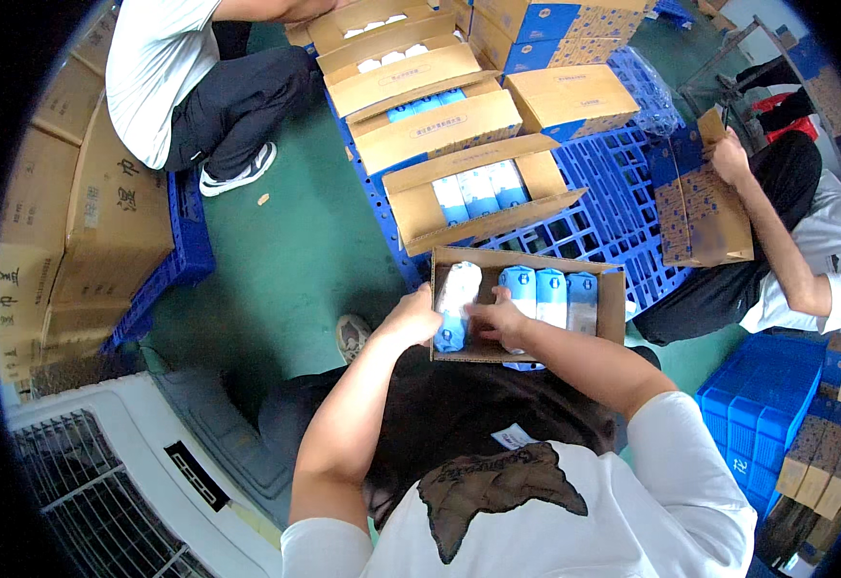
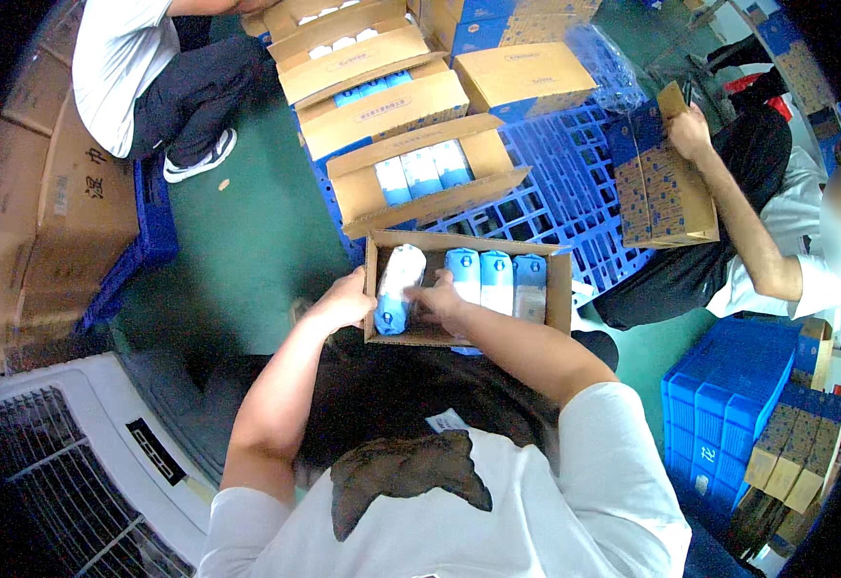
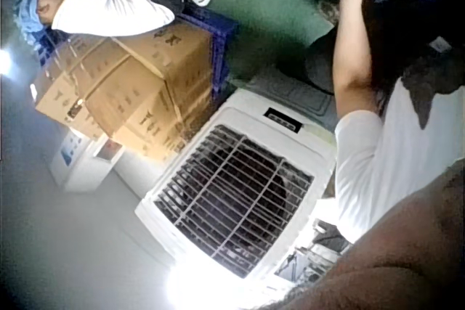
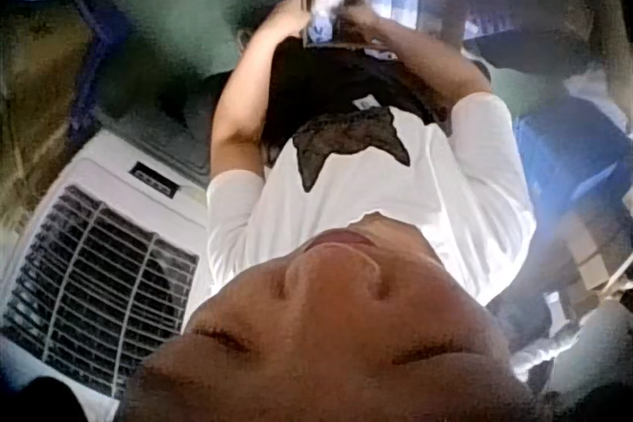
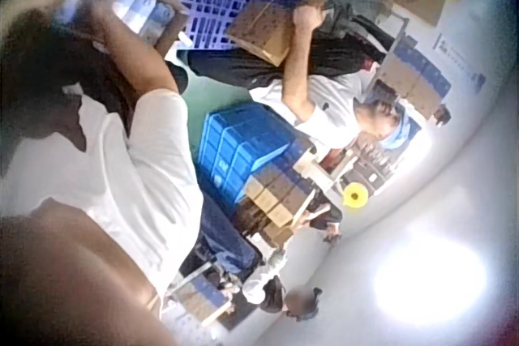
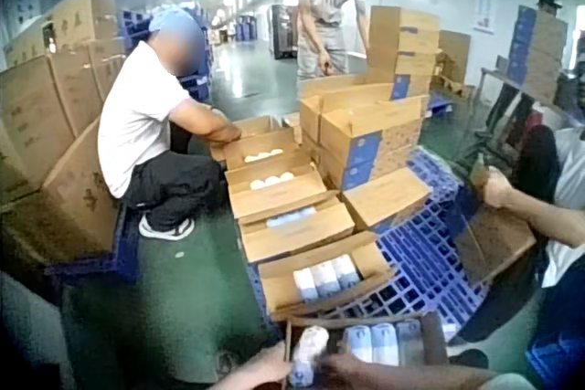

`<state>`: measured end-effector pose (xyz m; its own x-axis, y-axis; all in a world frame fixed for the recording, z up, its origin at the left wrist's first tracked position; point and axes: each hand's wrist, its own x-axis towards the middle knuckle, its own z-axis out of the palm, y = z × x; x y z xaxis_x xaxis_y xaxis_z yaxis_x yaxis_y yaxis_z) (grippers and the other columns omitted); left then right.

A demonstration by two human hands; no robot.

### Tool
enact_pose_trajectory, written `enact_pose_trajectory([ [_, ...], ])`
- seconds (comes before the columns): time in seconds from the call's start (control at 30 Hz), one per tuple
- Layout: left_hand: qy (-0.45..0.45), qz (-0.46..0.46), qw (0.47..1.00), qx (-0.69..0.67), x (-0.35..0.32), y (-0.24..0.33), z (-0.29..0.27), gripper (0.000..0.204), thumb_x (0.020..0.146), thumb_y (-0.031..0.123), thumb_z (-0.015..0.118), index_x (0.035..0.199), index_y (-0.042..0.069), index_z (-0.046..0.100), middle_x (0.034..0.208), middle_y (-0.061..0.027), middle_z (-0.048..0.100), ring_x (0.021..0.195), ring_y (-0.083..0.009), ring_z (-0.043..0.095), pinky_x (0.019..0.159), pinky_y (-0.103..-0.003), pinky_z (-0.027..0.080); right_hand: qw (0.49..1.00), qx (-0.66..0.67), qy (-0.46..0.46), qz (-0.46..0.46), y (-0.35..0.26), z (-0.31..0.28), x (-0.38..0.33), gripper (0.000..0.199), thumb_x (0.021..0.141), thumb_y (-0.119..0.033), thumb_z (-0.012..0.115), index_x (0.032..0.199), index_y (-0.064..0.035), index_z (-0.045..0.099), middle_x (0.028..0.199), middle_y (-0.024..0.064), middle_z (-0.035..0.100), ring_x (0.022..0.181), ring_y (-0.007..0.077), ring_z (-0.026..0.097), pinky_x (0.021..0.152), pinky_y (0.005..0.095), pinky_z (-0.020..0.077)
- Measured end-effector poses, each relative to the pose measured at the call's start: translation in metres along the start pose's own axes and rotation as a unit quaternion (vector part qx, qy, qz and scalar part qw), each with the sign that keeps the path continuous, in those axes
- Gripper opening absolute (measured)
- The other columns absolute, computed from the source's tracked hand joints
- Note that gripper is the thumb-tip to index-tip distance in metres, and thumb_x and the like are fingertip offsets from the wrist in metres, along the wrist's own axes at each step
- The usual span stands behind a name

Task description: The person places small white and blue packages into a cardboard box and moves the filled box to a stack on a pallet.

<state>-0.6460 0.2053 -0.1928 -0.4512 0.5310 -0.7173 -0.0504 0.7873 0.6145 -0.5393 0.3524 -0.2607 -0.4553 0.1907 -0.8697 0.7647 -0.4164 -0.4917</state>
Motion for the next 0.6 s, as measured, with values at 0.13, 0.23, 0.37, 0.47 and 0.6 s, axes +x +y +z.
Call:
enact_pose_trajectory([
  [0.13, -0.019, -0.002, 0.999, -0.037, -0.002, -0.006, -0.002, 0.051, 0.079, 0.005, 0.052, 0.127, 0.004, 0.037, 0.097, -0.0138, 0.059, 0.083, -0.0230, 0.061, 0.059, -0.035, 0.055, 0.994, 0.010, -0.064, -0.083, -0.012, 0.018, 0.023, 0.084, 0.067, -0.007, 0.074, 0.134, -0.0082, 0.024, 0.114, 0.0145, 0.052, 0.106, 0.0280, 0.050, 0.087, 0.0412, 0.0431],
  [0.23, -0.008, 0.003, 0.999, 0.042, -0.001, -0.004, -0.001, 0.050, 0.080, 0.006, 0.052, 0.128, 0.006, 0.038, 0.104, -0.0141, 0.058, 0.089, -0.0237, 0.061, 0.061, -0.036, 0.056, 0.971, -0.093, -0.101, -0.197, 0.006, 0.023, 0.043, 0.072, 0.072, 0.001, 0.066, 0.133, -0.0034, 0.029, 0.122, 0.0109, 0.048, 0.112, 0.0223, 0.046, 0.096, 0.0324, 0.0369],
  [0.37, -0.018, 0.024, 0.998, -0.058, -0.001, -0.015, 0.001, 0.045, 0.079, 0.005, 0.050, 0.123, 0.003, 0.040, 0.104, -0.0180, 0.059, 0.089, -0.0266, 0.062, 0.064, -0.038, 0.055, 0.961, -0.014, -0.126, -0.247, 0.021, 0.013, 0.056, 0.067, 0.071, -0.006, 0.069, 0.128, -0.0037, 0.034, 0.110, 0.0111, 0.054, 0.099, 0.0194, 0.053, 0.084, 0.0307, 0.0441],
  [0.47, 0.009, 0.044, 0.999, -0.028, 0.008, -0.023, 0.006, 0.038, 0.077, 0.003, 0.047, 0.114, -0.003, 0.044, 0.095, -0.0245, 0.061, 0.081, -0.0304, 0.065, 0.063, -0.038, 0.054, 0.938, -0.273, -0.045, -0.208, 0.006, 0.006, 0.055, 0.041, 0.078, -0.020, 0.065, 0.115, -0.0066, 0.052, 0.093, 0.0140, 0.062, 0.081, 0.0234, 0.061, 0.071, 0.0343, 0.0486],
  [0.6, 0.005, 0.029, 0.996, -0.085, 0.002, -0.018, 0.005, 0.036, 0.077, 0.003, 0.048, 0.113, -0.002, 0.045, 0.092, -0.0225, 0.062, 0.077, -0.0288, 0.065, 0.057, -0.037, 0.053, 0.799, -0.445, 0.104, -0.392, -0.024, -0.016, 0.005, 0.031, 0.078, -0.029, 0.063, 0.098, -0.0052, 0.062, 0.082, 0.0186, 0.064, 0.076, 0.0360, 0.061, 0.066, 0.0420, 0.0497],
])
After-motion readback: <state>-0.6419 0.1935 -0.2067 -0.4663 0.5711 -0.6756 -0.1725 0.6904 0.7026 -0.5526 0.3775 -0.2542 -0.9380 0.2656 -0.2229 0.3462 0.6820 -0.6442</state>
